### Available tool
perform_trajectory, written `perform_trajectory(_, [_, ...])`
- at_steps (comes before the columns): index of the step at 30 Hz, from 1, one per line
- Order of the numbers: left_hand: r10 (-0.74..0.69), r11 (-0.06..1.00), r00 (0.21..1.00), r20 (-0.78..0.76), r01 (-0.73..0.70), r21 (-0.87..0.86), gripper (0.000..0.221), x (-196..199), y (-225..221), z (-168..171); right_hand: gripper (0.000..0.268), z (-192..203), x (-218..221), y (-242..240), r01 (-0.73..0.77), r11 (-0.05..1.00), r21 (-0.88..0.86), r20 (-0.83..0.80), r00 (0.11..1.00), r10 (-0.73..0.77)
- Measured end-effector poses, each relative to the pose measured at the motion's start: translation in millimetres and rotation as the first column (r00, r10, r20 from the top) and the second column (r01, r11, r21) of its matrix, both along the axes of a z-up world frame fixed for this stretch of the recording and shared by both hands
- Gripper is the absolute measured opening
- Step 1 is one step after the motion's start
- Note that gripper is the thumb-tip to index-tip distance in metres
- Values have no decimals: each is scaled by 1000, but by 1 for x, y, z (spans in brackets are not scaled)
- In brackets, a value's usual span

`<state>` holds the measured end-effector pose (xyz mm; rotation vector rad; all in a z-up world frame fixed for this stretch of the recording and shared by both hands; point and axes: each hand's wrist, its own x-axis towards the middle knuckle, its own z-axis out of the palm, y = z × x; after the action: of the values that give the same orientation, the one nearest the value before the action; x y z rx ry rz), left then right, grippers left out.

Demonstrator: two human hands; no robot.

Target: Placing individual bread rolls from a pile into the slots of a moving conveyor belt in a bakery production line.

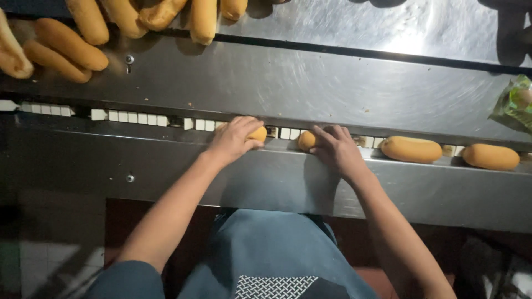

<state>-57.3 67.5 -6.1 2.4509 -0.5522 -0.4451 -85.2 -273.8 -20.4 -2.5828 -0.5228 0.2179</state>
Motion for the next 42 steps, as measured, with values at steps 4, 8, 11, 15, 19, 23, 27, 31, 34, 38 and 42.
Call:
perform_trajectory(4, [258,951,919,298,-188,-244,43,51,-10,7,54,36,39,-7,67,997,45,34,997,-68])
perform_trajectory(8, [502,853,753,426,-512,-101,46,137,3,35,35,53,139,42,-40,961,275,345,937,-60])
perform_trajectory(11, [585,778,676,449,-624,-74,66,176,16,2,47,47,217,108,-59,934,353,270,962,-41])
perform_trajectory(15, [734,671,591,333,-705,-228,42,173,-5,-2,59,20,289,196,49,952,301,121,989,-89])
perform_trajectory(19, [716,686,597,363,-698,-205,53,136,-9,-17,65,-23,316,225,77,984,161,141,985,-100])
perform_trajectory(23, [709,702,619,339,-665,-254,53,114,-3,-20,49,-13,278,206,98,929,355,226,956,-188])
perform_trajectory(27, [628,770,736,254,-538,-343,49,93,12,-16,42,21,194,155,106,926,362,39,991,-128])
perform_trajectory(31, [615,665,745,-260,-667,-337,60,30,50,24,74,32,101,91,32,812,582,-162,984,78])
perform_trajectory(34, [517,748,825,-227,-565,-349,85,-5,93,55,92,54,54,69,132,888,441,-410,909,69])
perform_trajectory(38, [308,944,941,-143,-320,-77,71,-17,140,66,70,83,34,72,43,956,289,-421,903,87])
perform_trajectory(42, [148,947,987,-63,-123,295,60,-12,147,28,68,49,30,73,-145,989,34,-326,934,148])
